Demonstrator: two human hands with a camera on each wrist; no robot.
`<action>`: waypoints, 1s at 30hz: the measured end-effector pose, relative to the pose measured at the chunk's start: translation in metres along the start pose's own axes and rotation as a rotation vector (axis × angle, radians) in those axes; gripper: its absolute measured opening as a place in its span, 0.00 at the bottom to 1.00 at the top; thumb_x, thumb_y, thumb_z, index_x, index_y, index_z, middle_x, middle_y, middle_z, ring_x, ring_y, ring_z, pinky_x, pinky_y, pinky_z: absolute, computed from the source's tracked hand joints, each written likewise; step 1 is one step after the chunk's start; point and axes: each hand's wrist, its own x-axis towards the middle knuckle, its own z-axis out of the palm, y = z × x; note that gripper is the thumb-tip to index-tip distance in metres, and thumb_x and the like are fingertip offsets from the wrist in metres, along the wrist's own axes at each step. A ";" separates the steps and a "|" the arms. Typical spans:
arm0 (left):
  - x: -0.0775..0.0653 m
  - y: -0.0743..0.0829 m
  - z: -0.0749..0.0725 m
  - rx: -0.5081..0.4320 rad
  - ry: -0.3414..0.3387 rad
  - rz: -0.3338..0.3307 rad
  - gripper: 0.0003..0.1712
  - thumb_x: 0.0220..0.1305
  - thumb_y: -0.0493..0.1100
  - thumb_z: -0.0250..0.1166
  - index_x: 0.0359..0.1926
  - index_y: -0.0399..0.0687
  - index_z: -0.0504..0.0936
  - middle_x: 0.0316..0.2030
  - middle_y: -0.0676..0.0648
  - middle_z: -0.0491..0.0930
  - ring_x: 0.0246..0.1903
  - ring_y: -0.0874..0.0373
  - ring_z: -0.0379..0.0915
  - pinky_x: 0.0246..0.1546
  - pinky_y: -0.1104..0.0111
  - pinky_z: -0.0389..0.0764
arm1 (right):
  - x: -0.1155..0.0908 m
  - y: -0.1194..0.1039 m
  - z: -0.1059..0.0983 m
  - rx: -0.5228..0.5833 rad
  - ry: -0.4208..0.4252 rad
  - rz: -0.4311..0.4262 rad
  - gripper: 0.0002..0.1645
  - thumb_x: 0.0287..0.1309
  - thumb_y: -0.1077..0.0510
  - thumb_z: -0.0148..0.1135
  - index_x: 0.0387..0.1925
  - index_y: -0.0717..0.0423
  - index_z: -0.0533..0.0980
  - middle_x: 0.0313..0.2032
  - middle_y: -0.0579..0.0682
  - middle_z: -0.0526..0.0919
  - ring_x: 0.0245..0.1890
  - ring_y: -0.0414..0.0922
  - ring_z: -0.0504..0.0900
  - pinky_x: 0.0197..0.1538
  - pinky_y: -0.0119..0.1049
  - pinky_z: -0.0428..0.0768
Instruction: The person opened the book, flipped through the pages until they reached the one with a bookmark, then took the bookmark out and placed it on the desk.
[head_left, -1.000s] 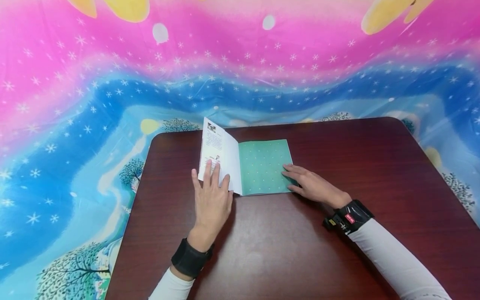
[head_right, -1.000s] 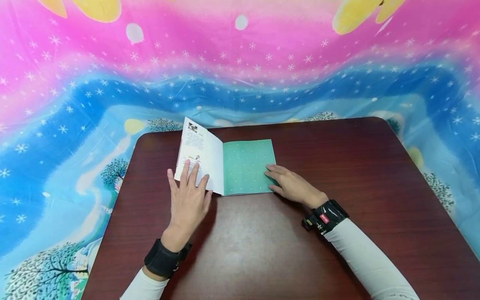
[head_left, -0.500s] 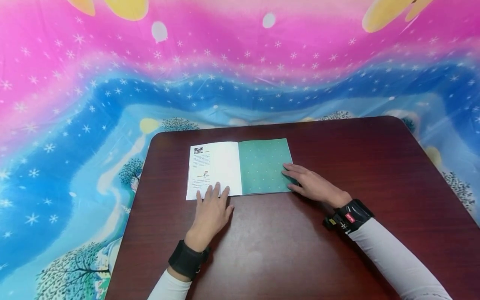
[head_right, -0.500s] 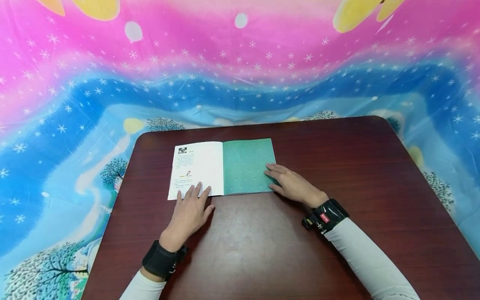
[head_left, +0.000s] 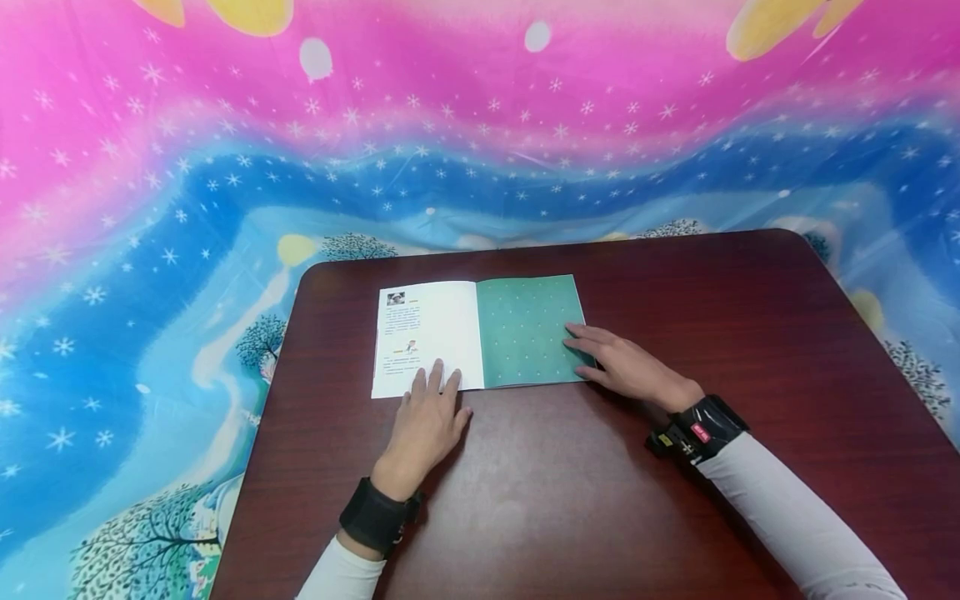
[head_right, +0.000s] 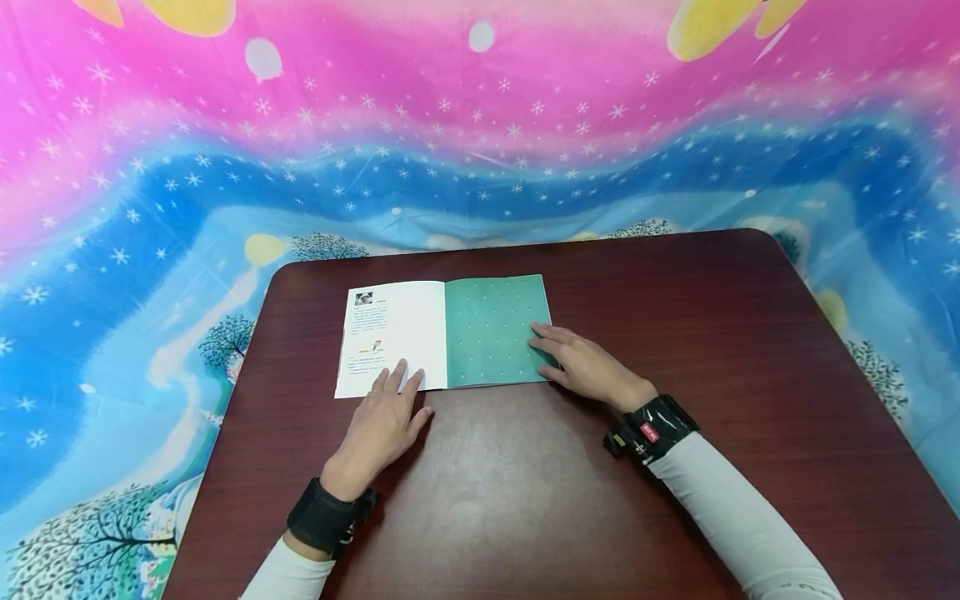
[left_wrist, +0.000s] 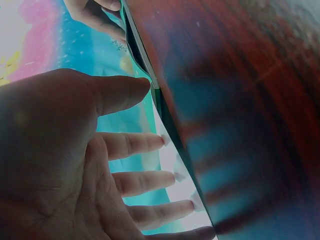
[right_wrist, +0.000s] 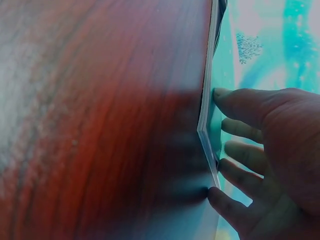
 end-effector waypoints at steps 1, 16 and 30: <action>0.000 0.001 0.000 0.006 -0.002 0.000 0.36 0.66 0.57 0.59 0.70 0.45 0.69 0.71 0.33 0.62 0.67 0.34 0.58 0.58 0.42 0.71 | 0.000 0.001 0.000 0.005 0.002 -0.003 0.34 0.65 0.50 0.59 0.68 0.59 0.69 0.74 0.57 0.59 0.72 0.55 0.58 0.66 0.54 0.67; 0.016 0.006 0.007 -0.065 -0.018 0.032 0.39 0.67 0.57 0.57 0.73 0.43 0.63 0.76 0.37 0.53 0.74 0.42 0.45 0.65 0.38 0.56 | 0.007 0.018 -0.008 0.089 -0.094 -0.028 0.43 0.62 0.44 0.61 0.73 0.55 0.62 0.76 0.55 0.56 0.75 0.54 0.52 0.67 0.55 0.64; 0.031 0.016 0.009 -0.092 -0.052 0.027 0.39 0.67 0.60 0.55 0.73 0.49 0.63 0.77 0.40 0.50 0.75 0.40 0.39 0.63 0.31 0.49 | 0.011 0.024 -0.010 0.133 -0.103 -0.021 0.42 0.60 0.45 0.63 0.72 0.54 0.64 0.75 0.54 0.59 0.74 0.54 0.54 0.69 0.56 0.61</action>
